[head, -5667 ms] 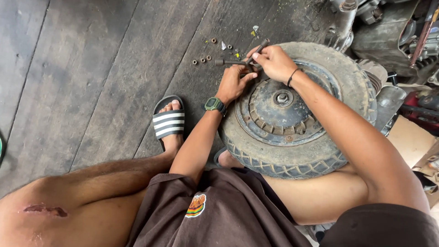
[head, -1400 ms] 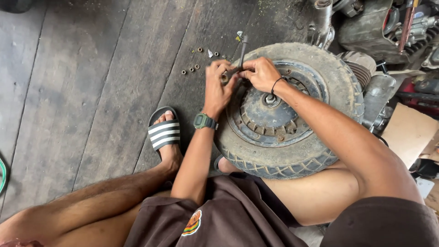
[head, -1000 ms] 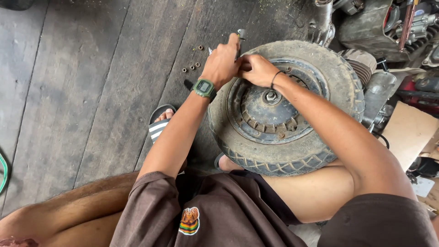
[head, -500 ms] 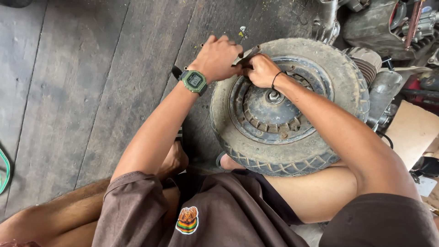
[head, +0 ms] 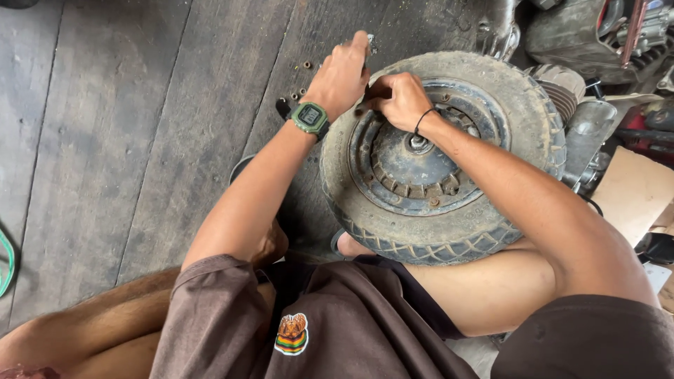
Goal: Removing bolts from a motorcycle wheel hub using a socket wrench and fingers
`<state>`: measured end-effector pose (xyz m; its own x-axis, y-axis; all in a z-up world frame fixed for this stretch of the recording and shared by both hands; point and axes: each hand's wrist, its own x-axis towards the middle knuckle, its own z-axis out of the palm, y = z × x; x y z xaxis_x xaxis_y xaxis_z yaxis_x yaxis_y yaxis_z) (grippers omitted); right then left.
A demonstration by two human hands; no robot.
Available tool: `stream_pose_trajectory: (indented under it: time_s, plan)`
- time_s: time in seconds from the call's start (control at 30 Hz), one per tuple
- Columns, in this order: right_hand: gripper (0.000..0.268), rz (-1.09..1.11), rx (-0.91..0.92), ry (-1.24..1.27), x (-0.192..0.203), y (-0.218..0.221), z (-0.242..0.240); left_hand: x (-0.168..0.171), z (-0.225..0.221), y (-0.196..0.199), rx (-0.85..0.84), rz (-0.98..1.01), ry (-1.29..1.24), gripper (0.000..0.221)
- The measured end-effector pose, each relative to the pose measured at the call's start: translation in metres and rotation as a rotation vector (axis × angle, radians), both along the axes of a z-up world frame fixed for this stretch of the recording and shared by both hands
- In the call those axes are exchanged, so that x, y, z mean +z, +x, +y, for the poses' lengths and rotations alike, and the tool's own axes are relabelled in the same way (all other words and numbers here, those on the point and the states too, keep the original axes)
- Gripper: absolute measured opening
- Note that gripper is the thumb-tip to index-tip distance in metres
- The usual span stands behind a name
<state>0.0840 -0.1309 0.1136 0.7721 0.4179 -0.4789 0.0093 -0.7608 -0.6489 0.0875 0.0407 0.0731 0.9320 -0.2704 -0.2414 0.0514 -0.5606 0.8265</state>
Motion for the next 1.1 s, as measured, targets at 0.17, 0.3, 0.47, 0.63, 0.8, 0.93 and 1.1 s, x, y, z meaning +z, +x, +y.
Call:
stream_pose_trajectory:
  time_s: [0.17,0.3,0.47,0.63,0.8,0.93,1.1]
  plan:
    - [0.014,0.143,0.012,-0.121,-0.001,0.005,-0.005,-0.001,0.021,-0.003,-0.398,-0.528,0.220,0.026]
    - [0.015,0.201,0.154,-0.068,-0.005,0.013,-0.008,0.007,0.011,0.004,-0.346,-0.237,0.238,0.028]
    - [0.016,0.303,0.138,-0.006,-0.002,0.014,-0.007,0.008,0.008,0.015,-0.375,-0.047,0.115,0.036]
    - [0.013,0.315,0.108,-0.094,0.004,0.012,0.003,-0.003,0.006,0.009,-0.187,0.074,0.058,0.019]
    - [0.005,0.002,0.054,-0.071,-0.016,-0.002,0.000,-0.015,-0.005,0.010,0.220,0.340,-0.120,0.032]
    - [0.019,-0.197,0.003,0.017,-0.020,-0.007,-0.006,-0.031,-0.011,-0.007,0.478,0.358,-0.224,0.058]
    - [0.017,-0.008,0.054,0.004,-0.002,0.003,0.004,-0.015,0.014,-0.015,-0.096,-0.374,-0.035,0.040]
